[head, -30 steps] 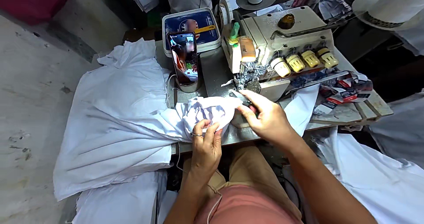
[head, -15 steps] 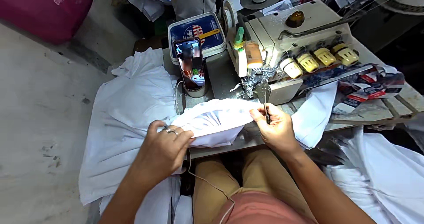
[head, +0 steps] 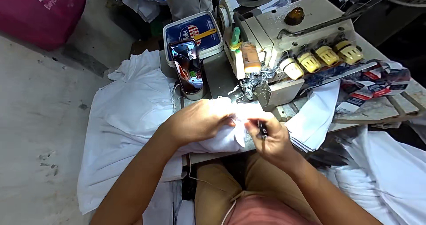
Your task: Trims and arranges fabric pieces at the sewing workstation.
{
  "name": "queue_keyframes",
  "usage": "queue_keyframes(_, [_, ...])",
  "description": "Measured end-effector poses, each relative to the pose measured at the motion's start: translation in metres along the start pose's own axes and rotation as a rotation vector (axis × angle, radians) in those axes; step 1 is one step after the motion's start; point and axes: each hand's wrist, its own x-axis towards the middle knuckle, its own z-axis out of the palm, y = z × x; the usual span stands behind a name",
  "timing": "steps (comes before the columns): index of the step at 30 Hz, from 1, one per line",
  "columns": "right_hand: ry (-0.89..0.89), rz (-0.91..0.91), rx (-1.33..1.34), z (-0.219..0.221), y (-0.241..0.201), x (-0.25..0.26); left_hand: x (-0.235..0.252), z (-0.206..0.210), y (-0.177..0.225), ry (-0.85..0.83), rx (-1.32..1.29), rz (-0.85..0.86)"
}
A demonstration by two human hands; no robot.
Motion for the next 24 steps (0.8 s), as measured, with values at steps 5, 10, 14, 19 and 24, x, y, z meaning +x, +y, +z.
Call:
queue_keyframes(5, [-0.333,-0.186,-0.268,-0.016,-0.001,-0.001,-0.03,-0.007,0.004,0.167,0.264,-0.063])
queue_keyframes(10, [-0.331,-0.269,-0.344,-0.035,0.003,0.003,-0.057,0.013,0.004,0.319,0.373,-0.038])
queue_keyframes(14, [-0.303,-0.246,-0.243,-0.035,0.009,-0.004,-0.065,0.03,0.0,0.434,0.419,-0.041])
queue_keyframes(19, [-0.269,-0.204,-0.133,-0.03,0.015,-0.009,-0.065,0.034,-0.003,0.43,0.418,-0.072])
queue_keyframes(24, [-0.26,-0.166,-0.068,-0.028,0.017,-0.008,-0.063,0.033,-0.003,0.417,0.392,-0.102])
